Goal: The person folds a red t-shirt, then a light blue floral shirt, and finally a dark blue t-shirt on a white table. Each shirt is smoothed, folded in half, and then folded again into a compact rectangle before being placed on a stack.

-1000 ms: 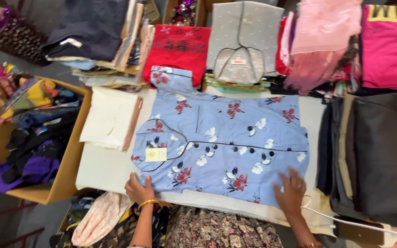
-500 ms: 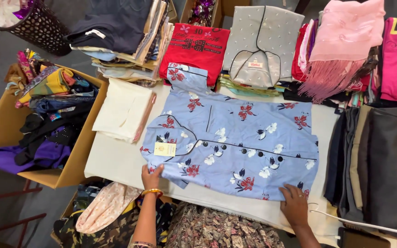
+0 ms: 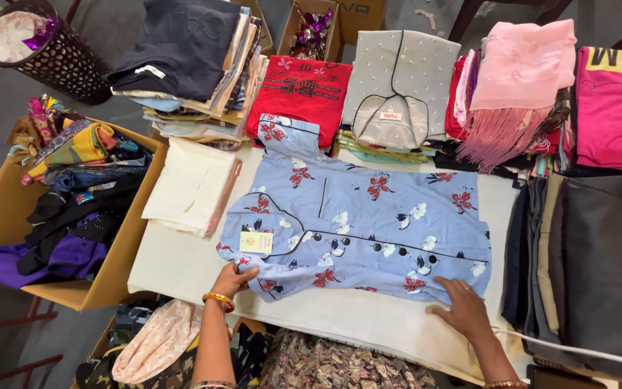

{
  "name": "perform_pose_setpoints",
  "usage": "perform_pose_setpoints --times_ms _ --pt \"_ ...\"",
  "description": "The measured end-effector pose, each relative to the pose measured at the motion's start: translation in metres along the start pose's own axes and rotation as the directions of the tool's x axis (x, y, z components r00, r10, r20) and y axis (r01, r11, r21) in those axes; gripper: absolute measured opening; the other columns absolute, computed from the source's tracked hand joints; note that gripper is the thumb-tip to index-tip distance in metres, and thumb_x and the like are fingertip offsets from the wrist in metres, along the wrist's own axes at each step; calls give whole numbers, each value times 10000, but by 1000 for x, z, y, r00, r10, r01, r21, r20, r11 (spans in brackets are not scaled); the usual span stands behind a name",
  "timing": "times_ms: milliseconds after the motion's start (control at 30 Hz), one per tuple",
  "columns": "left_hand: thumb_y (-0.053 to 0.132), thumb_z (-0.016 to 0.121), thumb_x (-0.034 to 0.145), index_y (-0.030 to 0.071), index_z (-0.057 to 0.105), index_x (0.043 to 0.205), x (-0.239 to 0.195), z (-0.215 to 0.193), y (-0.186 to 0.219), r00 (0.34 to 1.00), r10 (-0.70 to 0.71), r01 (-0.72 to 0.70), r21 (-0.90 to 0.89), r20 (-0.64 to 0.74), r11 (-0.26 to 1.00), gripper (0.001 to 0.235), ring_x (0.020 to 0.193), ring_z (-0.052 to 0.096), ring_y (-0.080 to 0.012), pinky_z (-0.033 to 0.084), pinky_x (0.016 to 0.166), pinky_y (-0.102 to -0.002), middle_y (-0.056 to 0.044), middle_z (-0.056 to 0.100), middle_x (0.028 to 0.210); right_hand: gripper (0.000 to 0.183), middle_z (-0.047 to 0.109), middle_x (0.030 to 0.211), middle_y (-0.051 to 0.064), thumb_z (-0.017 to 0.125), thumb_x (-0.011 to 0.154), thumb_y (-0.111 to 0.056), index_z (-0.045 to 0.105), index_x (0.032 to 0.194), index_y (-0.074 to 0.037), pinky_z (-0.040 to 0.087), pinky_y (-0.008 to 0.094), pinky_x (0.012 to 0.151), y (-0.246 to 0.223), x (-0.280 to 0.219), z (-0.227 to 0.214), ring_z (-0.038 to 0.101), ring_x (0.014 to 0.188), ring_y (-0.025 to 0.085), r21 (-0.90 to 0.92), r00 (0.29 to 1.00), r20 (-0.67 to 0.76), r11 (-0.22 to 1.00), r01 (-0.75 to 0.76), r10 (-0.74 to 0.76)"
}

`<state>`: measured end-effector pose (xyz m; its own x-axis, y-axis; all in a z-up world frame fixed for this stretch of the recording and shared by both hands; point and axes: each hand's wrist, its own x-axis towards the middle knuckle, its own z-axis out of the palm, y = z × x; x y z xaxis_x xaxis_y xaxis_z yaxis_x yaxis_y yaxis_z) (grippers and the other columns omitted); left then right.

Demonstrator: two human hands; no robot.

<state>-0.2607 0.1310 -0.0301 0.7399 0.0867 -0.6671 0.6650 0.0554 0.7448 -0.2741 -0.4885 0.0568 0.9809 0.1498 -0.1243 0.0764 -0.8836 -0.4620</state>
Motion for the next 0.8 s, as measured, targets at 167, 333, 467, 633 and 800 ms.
perform_pose_setpoints --times_ms 167,333,467,633,800 --pt "287 922 753 37 759 961 17 17 24 956 117 -95 95 -267 991 363 723 564 -162 464 664 -332 -25 677 828 708 625 1131 61 752 676 -129 566 1352 -227 550 436 866 14 18 11 617 1105 314 -154 995 -17 983 -99 97" --pt "303 1008 649 64 711 1184 47 72 59 686 146 41 238 -712 970 656 1161 429 -348 439 981 -443 -176 463 1343 732 576 1136 92 720 660 -21 593 1354 -214 552 439 841 14 47 21 598 1081 328 -180 972 -160 963 -199 171" --pt "329 945 649 140 765 1148 38 112 93 433 -90 88 -57 -897 994 563 1296 362 -403 464 998 -543 -139 229 1547 511 602 1148 41 701 726 -23 670 1198 -218 511 422 914 23 55 35 586 1119 284 -281 936 -338 939 -198 96" --pt "131 879 638 7 726 948 78 104 69 361 -236 -274 -344 -902 898 367 1081 589 -303 652 841 -445 -170 361 1427 378 648 1163 9 669 799 -9 680 1136 -181 423 417 954 22 56 30 581 1125 258 -331 907 -419 926 -183 29" --pt "26 784 726 67 683 1121 86 55 67 859 -41 -386 -700 -510 601 409 955 666 -260 548 886 -430 -56 699 1015 399 688 1047 64 612 783 22 667 1140 -147 383 440 1031 16 58 7 614 1111 260 -193 891 -454 975 -113 13"
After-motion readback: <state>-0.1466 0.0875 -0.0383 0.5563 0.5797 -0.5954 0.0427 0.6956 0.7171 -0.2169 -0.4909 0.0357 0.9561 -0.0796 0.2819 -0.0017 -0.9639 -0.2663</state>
